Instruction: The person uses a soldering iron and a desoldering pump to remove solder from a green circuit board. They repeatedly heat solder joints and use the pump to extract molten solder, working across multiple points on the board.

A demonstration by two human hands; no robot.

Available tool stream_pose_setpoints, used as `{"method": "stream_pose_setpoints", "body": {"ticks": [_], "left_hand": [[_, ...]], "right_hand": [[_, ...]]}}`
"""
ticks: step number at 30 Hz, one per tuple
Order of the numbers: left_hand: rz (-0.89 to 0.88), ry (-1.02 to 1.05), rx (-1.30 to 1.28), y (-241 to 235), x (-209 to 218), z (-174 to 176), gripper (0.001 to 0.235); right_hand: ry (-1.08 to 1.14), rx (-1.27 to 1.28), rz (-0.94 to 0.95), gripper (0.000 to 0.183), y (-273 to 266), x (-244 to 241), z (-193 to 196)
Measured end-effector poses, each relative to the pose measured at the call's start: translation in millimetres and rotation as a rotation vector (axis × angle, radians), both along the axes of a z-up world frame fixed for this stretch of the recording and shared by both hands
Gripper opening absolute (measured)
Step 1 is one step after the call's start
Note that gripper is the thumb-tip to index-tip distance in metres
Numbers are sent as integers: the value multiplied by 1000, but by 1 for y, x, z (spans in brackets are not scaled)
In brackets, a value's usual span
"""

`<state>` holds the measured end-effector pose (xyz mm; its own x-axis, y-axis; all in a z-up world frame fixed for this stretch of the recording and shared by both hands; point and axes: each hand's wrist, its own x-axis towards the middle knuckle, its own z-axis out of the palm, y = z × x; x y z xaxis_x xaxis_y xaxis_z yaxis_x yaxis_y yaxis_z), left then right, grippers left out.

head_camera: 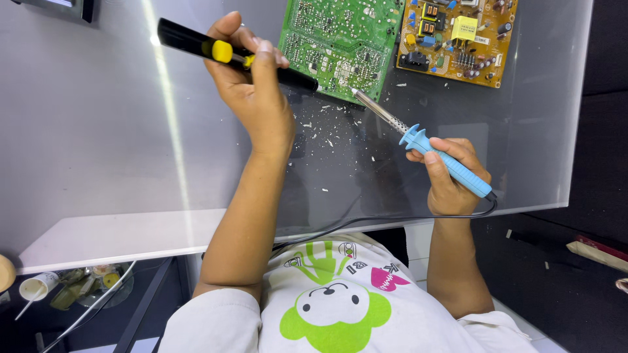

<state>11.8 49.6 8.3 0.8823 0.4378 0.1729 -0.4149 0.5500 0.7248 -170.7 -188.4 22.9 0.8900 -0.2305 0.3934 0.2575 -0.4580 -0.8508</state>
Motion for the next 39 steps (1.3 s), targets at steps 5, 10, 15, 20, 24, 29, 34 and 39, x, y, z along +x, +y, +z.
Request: {"method": "stream_pose_setpoints", "body": {"ticks": [5,10,15,20,24,29,34,39], "left_hand": [[-10,11,199,-10,-5,-7,36],[-39,-21,304,-10,-10,-3,34],[-20,-42,366,-11,-9,-2,35],[-18,-51,382,-12,-9,-2,35],[-8,-48,404,-13,-9,-3,35],[-21,-52,403,-14,-10,-1,35],[-2,-49,456,-15,-10,0,37],[-74,18,501,-12,-14,4,46]], "right_hand": [[25,34,-11,15,-1,0,-2],[21,5,-13,15,-2,0,-2],[9,12,-6,16,-2,-1,-1],[11,-32,-3,15,-4,1,-2],[12,-40,-6,14,-4,1,-2],[28,-30,-13,14,0,3,6],[43,-278,-16,14,1,14,39],[87,-343,65,13,4,27,65]]}}
